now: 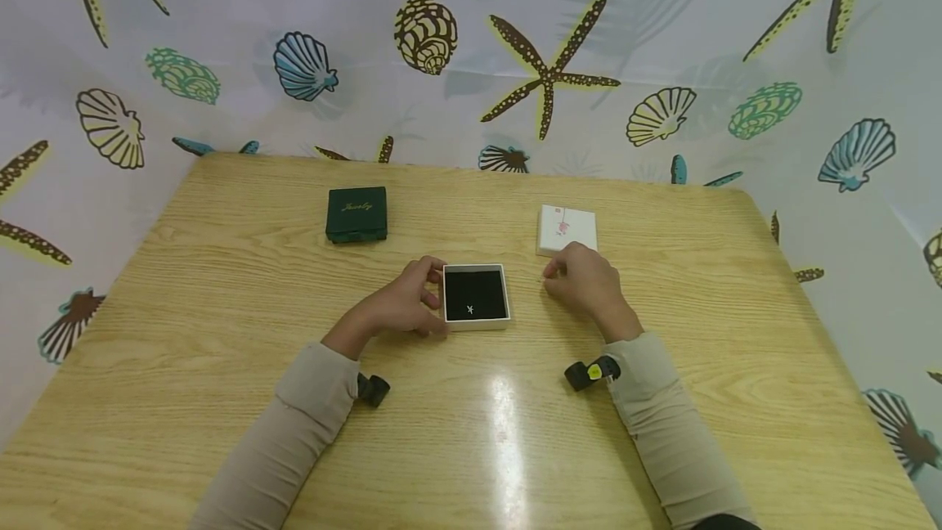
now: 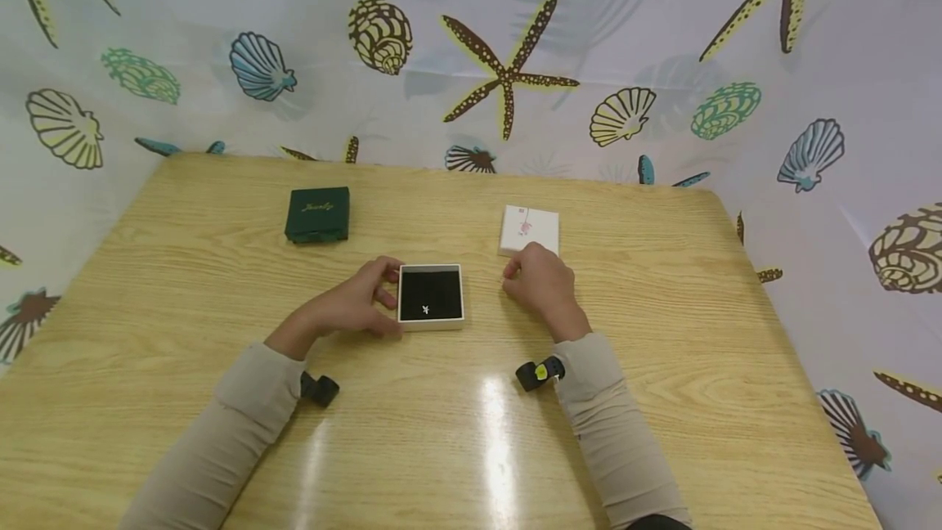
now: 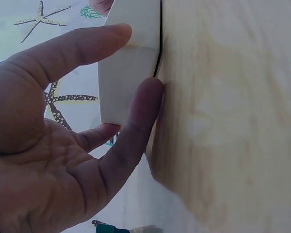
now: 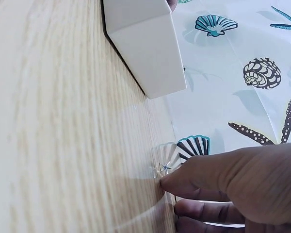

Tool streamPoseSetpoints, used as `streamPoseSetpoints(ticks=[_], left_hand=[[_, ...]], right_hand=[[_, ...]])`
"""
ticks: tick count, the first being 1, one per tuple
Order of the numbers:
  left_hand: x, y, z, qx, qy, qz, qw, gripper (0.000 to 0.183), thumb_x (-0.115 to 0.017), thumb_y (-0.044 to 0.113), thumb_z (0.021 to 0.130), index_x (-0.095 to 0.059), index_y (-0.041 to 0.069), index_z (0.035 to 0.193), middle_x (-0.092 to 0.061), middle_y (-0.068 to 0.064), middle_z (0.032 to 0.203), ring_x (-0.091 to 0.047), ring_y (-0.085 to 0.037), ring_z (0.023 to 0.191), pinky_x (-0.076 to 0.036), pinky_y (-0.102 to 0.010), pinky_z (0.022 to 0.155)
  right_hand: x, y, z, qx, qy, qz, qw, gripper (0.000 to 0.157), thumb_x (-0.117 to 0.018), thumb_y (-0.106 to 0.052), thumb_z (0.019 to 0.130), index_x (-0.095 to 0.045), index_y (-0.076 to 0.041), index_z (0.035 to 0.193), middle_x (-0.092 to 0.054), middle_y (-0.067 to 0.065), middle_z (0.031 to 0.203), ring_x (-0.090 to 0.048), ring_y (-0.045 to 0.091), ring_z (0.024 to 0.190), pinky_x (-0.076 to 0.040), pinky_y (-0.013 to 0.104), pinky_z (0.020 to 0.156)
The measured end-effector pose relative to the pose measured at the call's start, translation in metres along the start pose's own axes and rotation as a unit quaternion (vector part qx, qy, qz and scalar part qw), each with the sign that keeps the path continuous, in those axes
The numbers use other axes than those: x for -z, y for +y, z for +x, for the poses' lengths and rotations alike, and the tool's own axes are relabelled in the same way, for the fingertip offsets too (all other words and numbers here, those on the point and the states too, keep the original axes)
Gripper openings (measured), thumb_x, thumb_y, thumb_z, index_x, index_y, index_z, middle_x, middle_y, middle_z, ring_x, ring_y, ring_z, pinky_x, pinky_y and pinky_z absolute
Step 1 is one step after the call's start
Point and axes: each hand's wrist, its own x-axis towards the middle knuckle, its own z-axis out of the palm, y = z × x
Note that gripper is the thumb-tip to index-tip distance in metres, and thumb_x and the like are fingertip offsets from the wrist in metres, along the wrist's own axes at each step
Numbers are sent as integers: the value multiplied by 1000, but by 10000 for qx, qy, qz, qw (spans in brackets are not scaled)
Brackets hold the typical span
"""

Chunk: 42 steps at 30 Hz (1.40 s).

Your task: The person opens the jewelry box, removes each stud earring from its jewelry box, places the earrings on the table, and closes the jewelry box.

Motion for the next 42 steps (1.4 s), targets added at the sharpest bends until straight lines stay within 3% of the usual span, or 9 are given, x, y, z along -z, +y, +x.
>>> streamPoseSetpoints(ticks=[16, 25, 34, 42], left_hand=[[0, -1, -1, -31, -25, -27, 10000, 90, -77, 6, 74, -19, 14, 143, -27, -13, 142, -48, -30, 113, -54, -31, 65], [0, -1, 0, -13, -23, -19, 10000, 91, -78, 7, 74, -19, 15, 143, -26, -13, 142, -48, -30, 114, -54, -31, 65], [0, -5, 2, -51, -37, -50, 10000, 90, -77, 8, 74, -20, 14, 143, -26, -13, 141, -48, -29, 111, -53, -31, 62], [1, -4, 2, -10, -29, -33, 10000, 90, -78, 8, 74, -20, 15, 143, -26, -12, 141, -48, -30, 113, -55, -32, 64]], right_hand=[[4, -3, -3, 202, -49, -156, 9997, 17, -63, -22, 83, -72, -14, 94, -63, 7, 104, -55, 21, 85, -48, 39, 70], [12, -12, -8, 286, 164, -33, 9995, 21, -61, -19, 83, -72, -14, 99, -62, 7, 116, -60, 27, 102, -51, 44, 74], [19, -32, -21, 1041, 361, -124, 9938, 19, -66, -25, 84, -70, -15, 100, -63, 2, 115, -62, 23, 103, -52, 42, 74], [10, -45, -22, 1887, 562, -90, 9804, 17, -70, -31, 83, -72, -19, 94, -63, -1, 114, -64, 20, 99, -52, 36, 69]])
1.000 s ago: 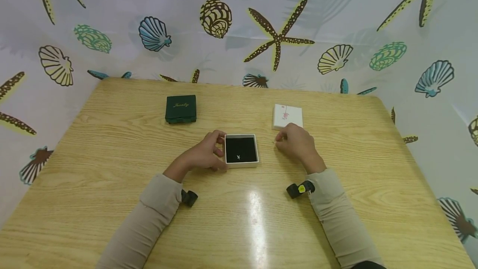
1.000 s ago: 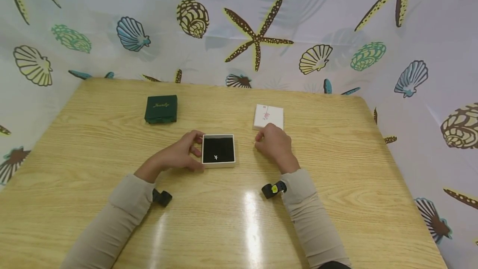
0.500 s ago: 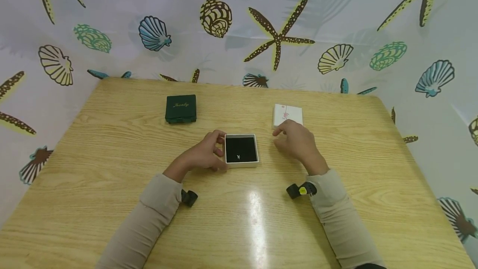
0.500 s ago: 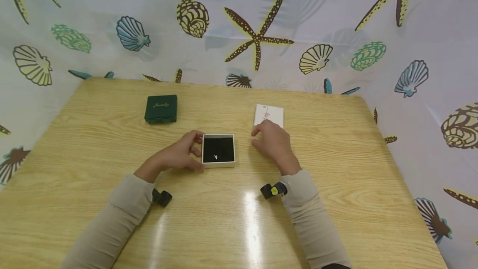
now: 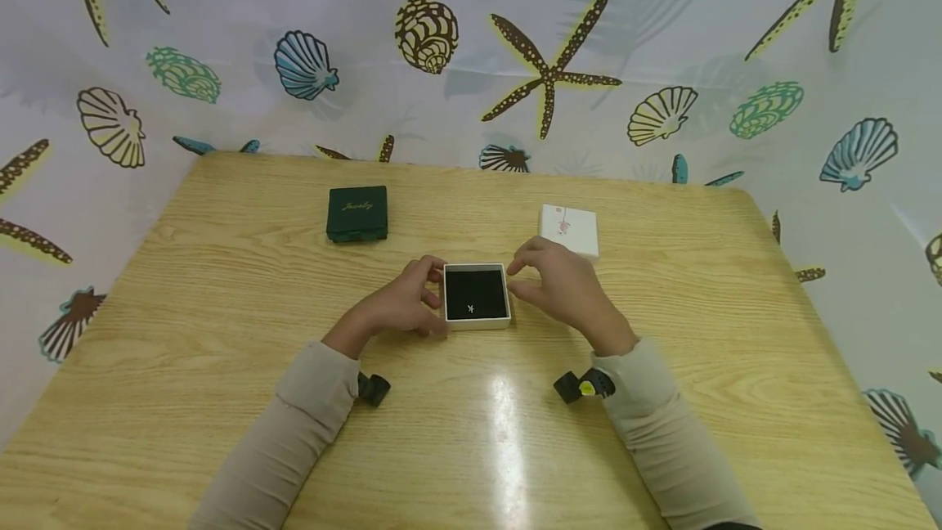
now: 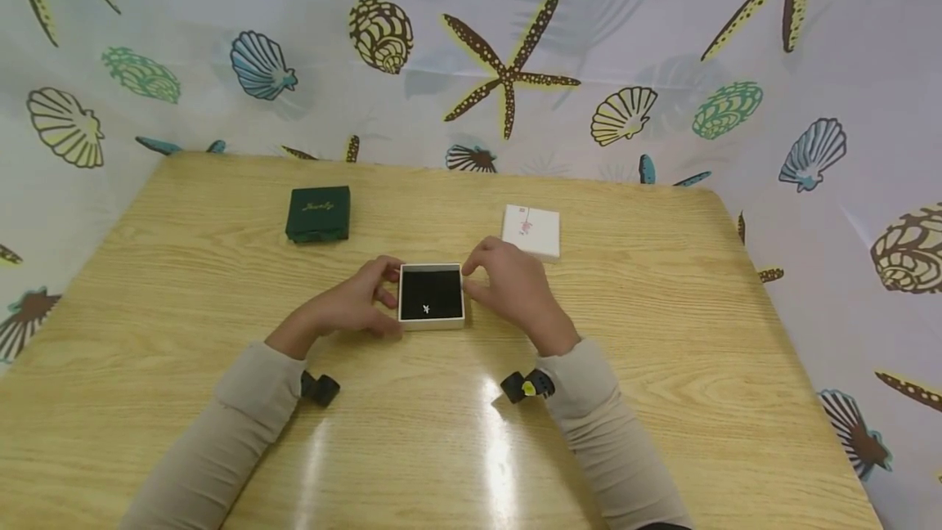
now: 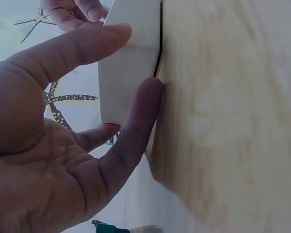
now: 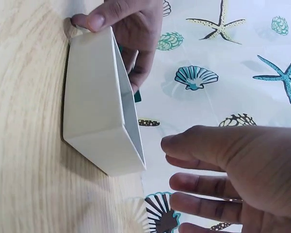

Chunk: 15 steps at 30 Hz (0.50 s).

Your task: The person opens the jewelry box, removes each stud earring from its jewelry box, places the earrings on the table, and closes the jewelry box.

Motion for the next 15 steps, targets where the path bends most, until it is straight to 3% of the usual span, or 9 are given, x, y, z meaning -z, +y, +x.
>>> streamPoseSetpoints(ticks=[9, 15], left_hand=[[-1, 2, 0, 2, 20, -5, 10000, 91, -78, 7, 72, -20, 14, 142, -26, -13, 140, -49, -30, 112, -55, -31, 63], [-1, 5, -3, -1, 10, 16, 10000, 91, -78, 6, 73, -20, 14, 142, -27, -14, 140, -49, -30, 113, -55, -30, 64]], right_hand=[[-12, -14, 4, 789, -39, -92, 9968, 16, -70, -36, 83, -73, -21, 89, -62, 1, 116, -58, 20, 108, -52, 38, 84], [-20, -20, 6, 1103, -30, -132, 9938, 11, -73, -32, 81, -74, -22, 86, -62, 1, 113, -56, 18, 104, -51, 34, 81]])
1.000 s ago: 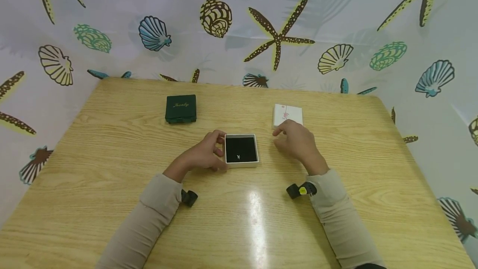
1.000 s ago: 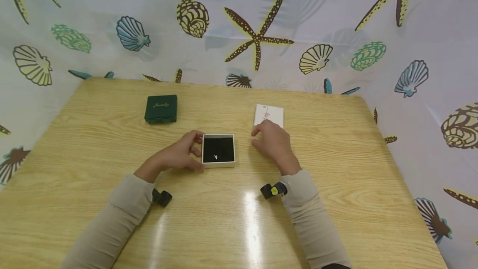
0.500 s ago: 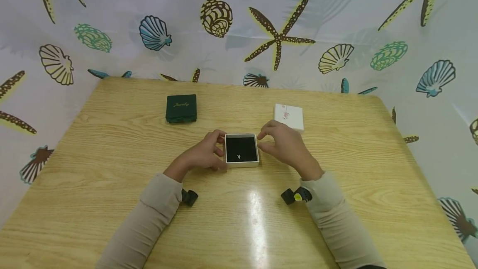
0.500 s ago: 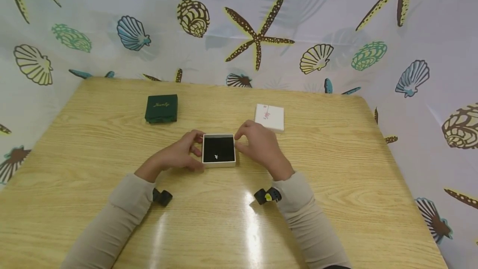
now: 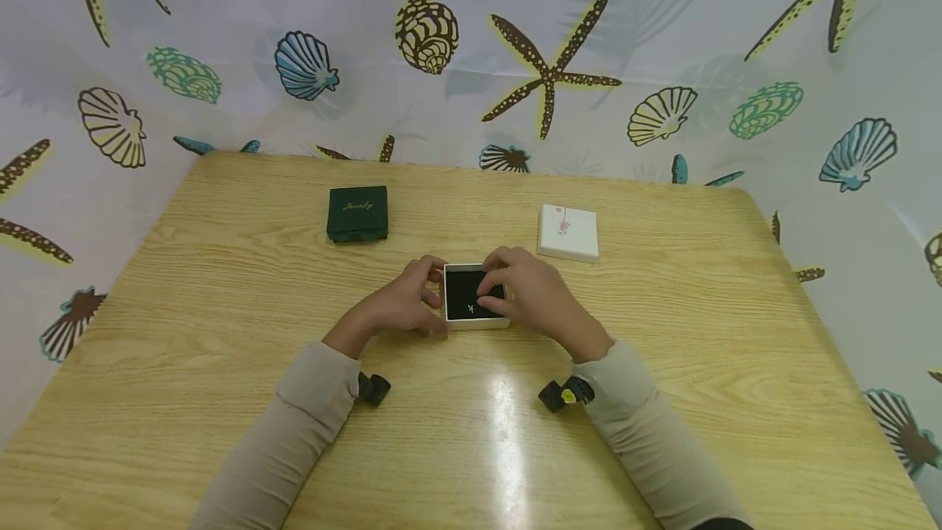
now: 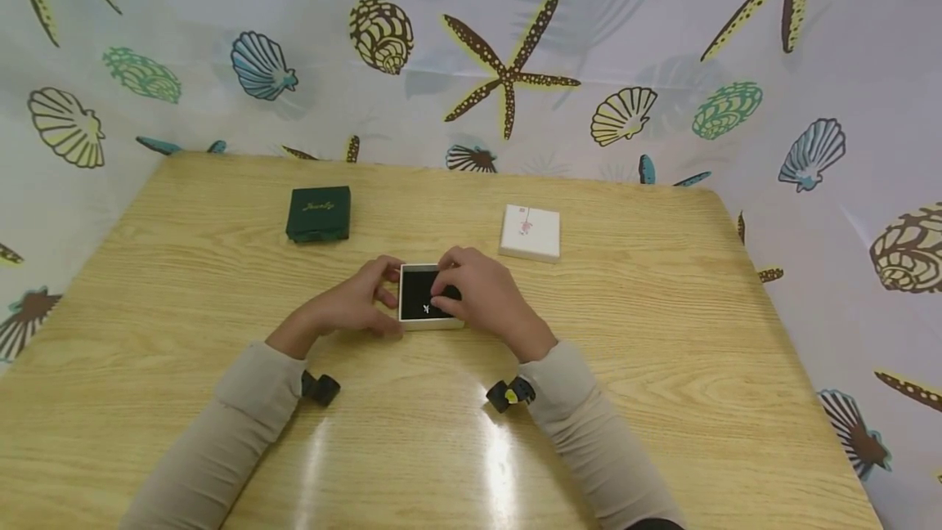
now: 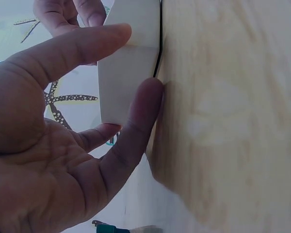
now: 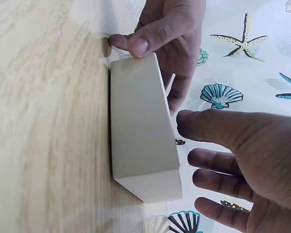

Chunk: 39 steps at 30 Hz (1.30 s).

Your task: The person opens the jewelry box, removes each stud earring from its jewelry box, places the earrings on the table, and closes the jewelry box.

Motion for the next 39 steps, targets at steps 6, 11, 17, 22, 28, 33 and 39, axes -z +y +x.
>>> streamPoseSetpoints(ticks=[6, 11, 17, 22, 28, 33, 39], left_hand=[[0, -3, 2, 39, -7, -16, 10000, 91, -78, 6, 73, -19, 15, 143, -27, -12, 140, -49, -29, 112, -54, -31, 64], [0, -4, 3, 64, -9, -34, 10000, 90, -77, 6, 74, -20, 17, 143, -27, -11, 141, -49, -28, 111, -54, -31, 64], [0, -2, 2, 55, -9, -10, 10000, 87, -77, 6, 74, -22, 16, 142, -27, -11, 140, -48, -27, 109, -54, -31, 64], [1, -2, 2, 47, -5, -15, 10000, 88, -77, 7, 74, -21, 16, 142, -27, -10, 139, -48, -28, 109, -54, -32, 64], [1, -2, 2, 64, -22, -26, 10000, 88, -77, 7, 75, -21, 17, 142, -26, -10, 139, -47, -28, 110, -54, -31, 65], [1, -2, 1, 29, -23, -5, 10000, 87, -76, 7, 75, -21, 15, 142, -25, -12, 139, -47, -27, 109, -53, -31, 64], [1, -3, 1, 25, -14, 5, 10000, 88, -77, 8, 75, -21, 16, 143, -25, -12, 141, -48, -28, 111, -54, -31, 65]], right_hand=[[-4, -3, 2, 187, -97, 23, 9998, 5, -75, -26, 79, -75, -22, 81, -63, 0, 107, -57, 16, 99, -51, 30, 80], [-6, -3, 5, 290, -214, 69, 9993, 6, -77, -25, 78, -75, -22, 82, -63, 0, 106, -57, 17, 101, -50, 32, 84], [-7, -3, 8, 316, -275, 43, 9991, 9, -77, -28, 77, -75, -22, 84, -62, -2, 104, -57, 16, 99, -50, 32, 85], [-8, -4, 10, 297, -288, -10, 9991, 9, -77, -27, 78, -75, -22, 84, -63, -2, 104, -58, 16, 98, -50, 32, 84], [-10, -5, 12, 320, -241, -124, 9991, 9, -78, -26, 76, -75, -21, 83, -63, -2, 103, -58, 16, 97, -50, 32, 83], [-12, -6, 13, 351, -176, -282, 9988, 10, -77, -28, 77, -74, -21, 84, -63, -3, 103, -59, 15, 94, -51, 31, 80], [-9, -5, 13, 371, -291, -198, 9987, 7, -77, -26, 78, -74, -22, 83, -63, -3, 104, -58, 15, 97, -50, 31, 83]])
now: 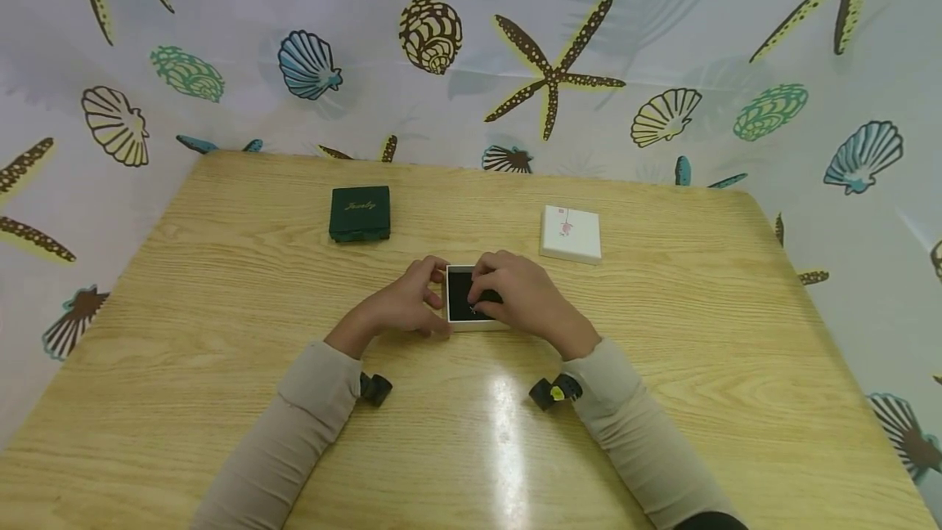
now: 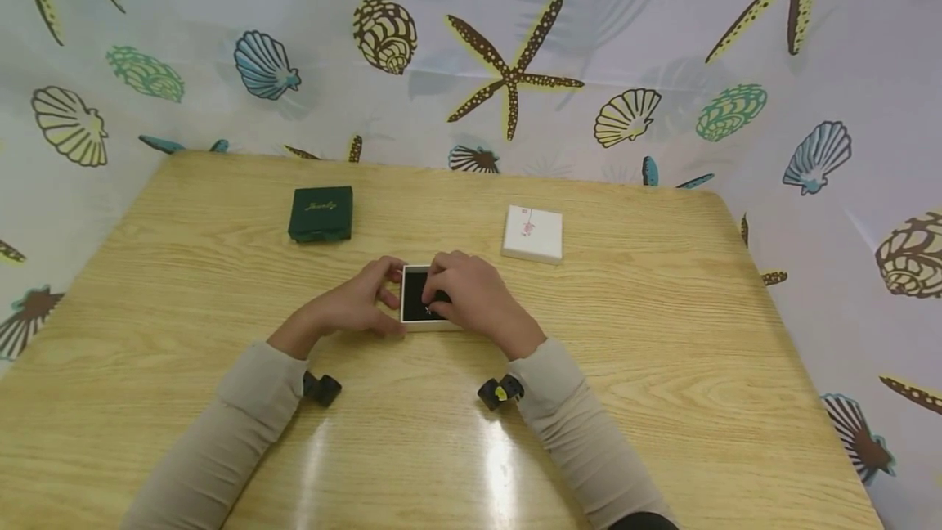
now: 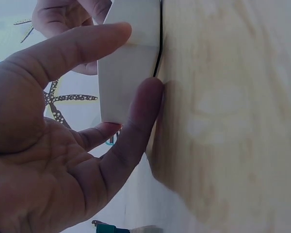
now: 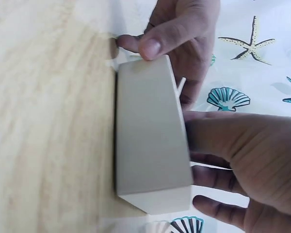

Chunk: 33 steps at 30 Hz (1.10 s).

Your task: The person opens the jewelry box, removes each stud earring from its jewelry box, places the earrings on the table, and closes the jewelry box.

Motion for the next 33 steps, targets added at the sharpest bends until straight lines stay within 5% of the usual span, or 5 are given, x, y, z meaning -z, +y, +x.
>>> streamPoseSetpoints(ticks=[33], left_hand=[[1, -1, 1, 3, 7, 35, 10000, 86, -78, 8, 74, -24, 18, 141, -26, -11, 140, -48, -28, 109, -54, -32, 65]], right_hand=[[5, -1, 7, -119, -673, -502, 9964, 12, -78, -32, 76, -75, -28, 86, -59, -2, 114, -54, 19, 108, -42, 43, 95]])
